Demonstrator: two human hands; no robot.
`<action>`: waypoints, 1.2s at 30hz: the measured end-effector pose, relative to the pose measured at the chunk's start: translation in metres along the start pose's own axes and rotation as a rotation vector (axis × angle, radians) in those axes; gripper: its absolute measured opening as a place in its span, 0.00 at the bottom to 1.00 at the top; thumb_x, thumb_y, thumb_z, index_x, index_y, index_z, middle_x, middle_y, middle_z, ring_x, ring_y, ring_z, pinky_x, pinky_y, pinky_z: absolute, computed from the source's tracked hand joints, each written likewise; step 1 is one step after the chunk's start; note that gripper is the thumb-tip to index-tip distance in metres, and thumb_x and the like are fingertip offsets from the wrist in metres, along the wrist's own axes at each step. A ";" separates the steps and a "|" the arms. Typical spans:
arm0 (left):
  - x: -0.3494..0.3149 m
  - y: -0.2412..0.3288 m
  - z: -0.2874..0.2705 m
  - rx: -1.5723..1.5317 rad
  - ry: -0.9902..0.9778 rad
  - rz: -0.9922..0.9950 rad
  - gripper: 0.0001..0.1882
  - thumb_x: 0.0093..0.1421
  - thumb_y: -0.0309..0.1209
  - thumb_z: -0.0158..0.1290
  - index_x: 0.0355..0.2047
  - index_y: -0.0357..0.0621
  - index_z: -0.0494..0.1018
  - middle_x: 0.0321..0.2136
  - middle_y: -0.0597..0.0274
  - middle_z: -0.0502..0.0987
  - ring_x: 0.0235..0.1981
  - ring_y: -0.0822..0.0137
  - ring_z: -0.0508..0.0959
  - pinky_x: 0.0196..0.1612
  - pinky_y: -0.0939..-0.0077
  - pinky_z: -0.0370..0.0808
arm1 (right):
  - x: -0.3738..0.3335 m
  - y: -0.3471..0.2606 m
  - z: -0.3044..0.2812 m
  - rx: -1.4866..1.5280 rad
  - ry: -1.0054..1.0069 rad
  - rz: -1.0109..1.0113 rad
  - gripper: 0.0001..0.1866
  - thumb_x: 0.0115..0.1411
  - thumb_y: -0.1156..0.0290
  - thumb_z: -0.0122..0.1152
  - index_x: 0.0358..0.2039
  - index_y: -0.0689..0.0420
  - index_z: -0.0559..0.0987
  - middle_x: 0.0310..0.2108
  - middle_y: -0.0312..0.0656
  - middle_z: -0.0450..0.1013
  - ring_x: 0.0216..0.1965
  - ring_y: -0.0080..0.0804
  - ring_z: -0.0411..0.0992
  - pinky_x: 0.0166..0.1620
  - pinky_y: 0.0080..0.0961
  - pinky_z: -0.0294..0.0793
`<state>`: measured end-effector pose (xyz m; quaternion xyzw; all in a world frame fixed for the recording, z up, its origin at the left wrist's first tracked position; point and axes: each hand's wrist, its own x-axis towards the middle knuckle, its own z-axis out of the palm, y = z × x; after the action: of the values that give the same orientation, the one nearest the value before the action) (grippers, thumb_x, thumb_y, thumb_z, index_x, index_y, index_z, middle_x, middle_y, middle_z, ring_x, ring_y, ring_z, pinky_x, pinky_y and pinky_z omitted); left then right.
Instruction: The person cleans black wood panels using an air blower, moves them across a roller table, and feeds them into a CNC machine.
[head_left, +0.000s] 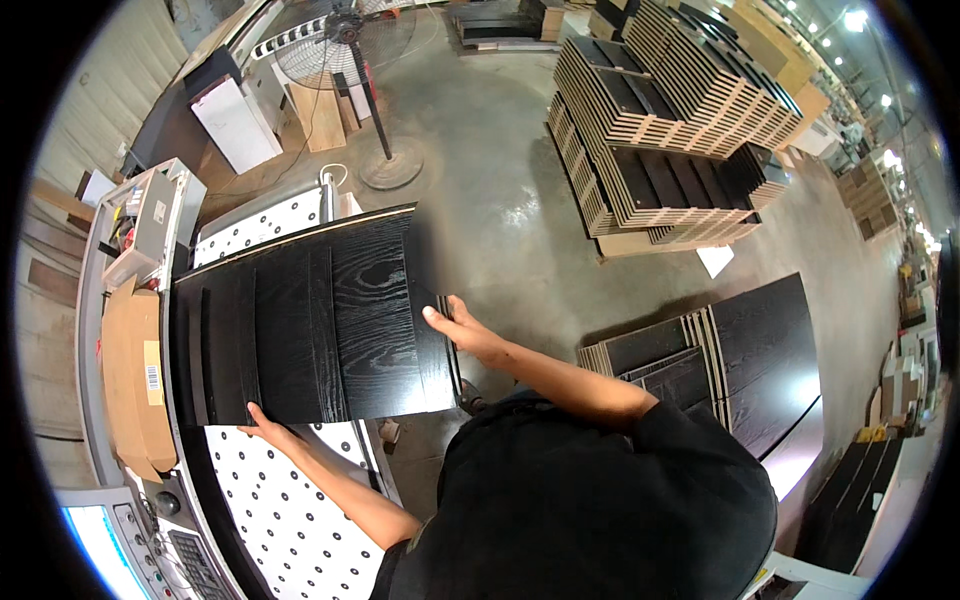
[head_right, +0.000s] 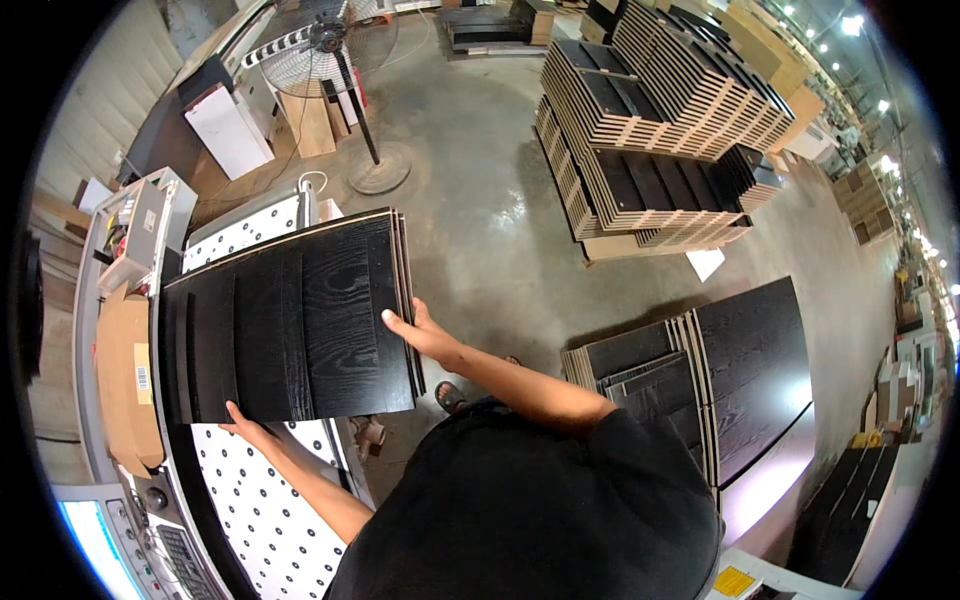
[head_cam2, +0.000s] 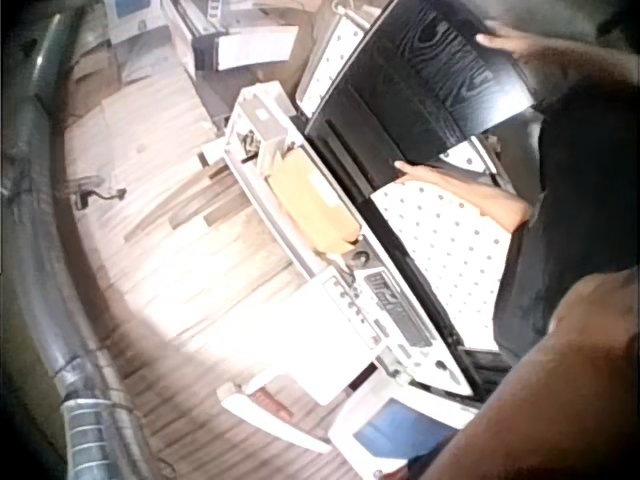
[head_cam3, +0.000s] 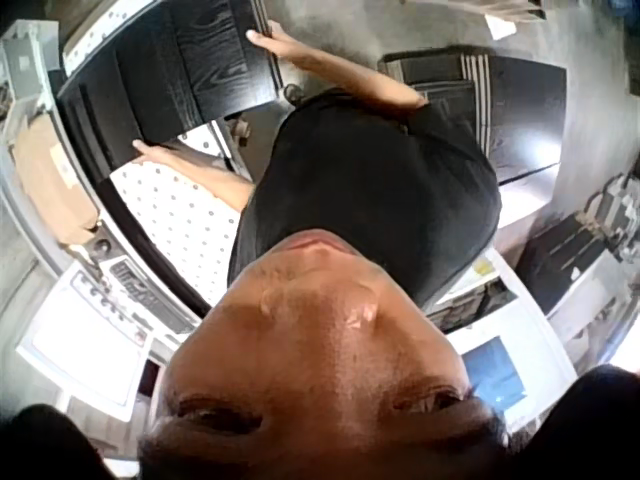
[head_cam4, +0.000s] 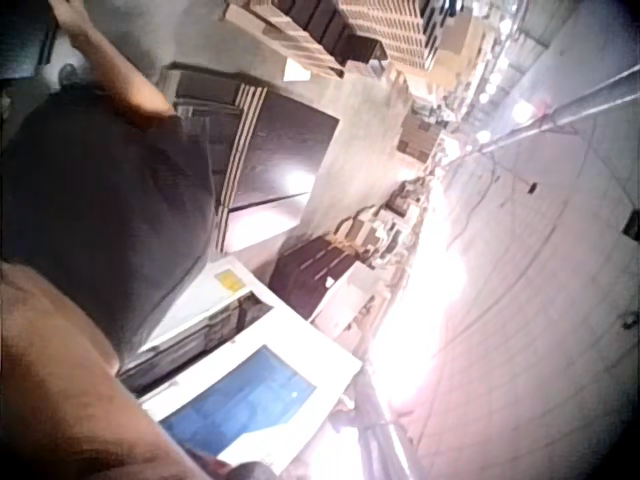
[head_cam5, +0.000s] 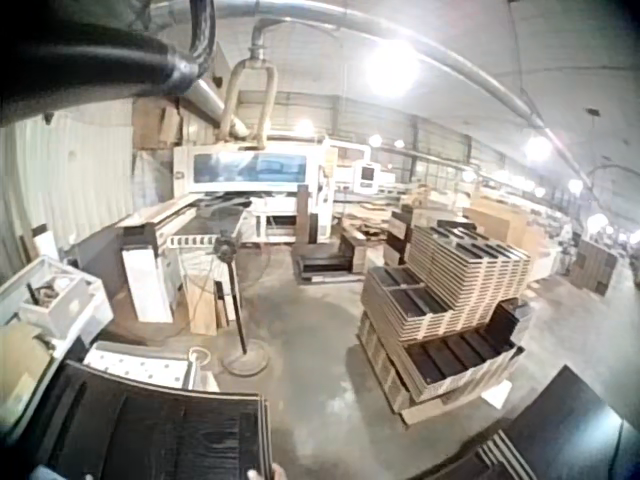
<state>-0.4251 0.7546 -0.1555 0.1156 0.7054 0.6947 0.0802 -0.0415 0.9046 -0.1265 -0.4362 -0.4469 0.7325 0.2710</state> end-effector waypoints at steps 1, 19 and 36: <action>0.006 -0.008 -0.006 0.021 0.013 0.000 0.53 0.63 0.46 0.56 0.71 0.34 0.33 0.65 0.34 0.56 0.61 0.47 0.68 0.63 0.60 0.70 | -0.012 -0.025 0.015 -0.109 0.053 -0.017 0.56 0.61 0.41 0.61 0.66 0.74 0.44 0.63 0.63 0.54 0.67 0.46 0.55 0.67 0.40 0.54; -0.022 0.020 -0.004 0.059 0.024 -0.034 0.55 0.61 0.56 0.56 0.71 0.33 0.39 0.67 0.37 0.55 0.63 0.48 0.65 0.67 0.60 0.63 | -0.001 -0.019 0.010 0.133 0.010 0.028 0.57 0.46 0.45 0.77 0.62 0.73 0.58 0.60 0.61 0.60 0.63 0.49 0.60 0.65 0.42 0.61; 0.002 0.043 -0.052 0.909 0.027 0.389 0.33 0.67 0.46 0.53 0.61 0.31 0.66 0.61 0.41 0.67 0.63 0.47 0.65 0.67 0.59 0.59 | -0.017 -0.036 -0.139 0.160 0.025 -0.071 0.37 0.54 0.54 0.71 0.57 0.68 0.70 0.50 0.52 0.73 0.55 0.41 0.70 0.58 0.34 0.68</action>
<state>-0.4389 0.7055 -0.1114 0.2592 0.9034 0.3204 -0.1187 0.0891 0.9653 -0.1185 -0.4061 -0.3987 0.7503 0.3365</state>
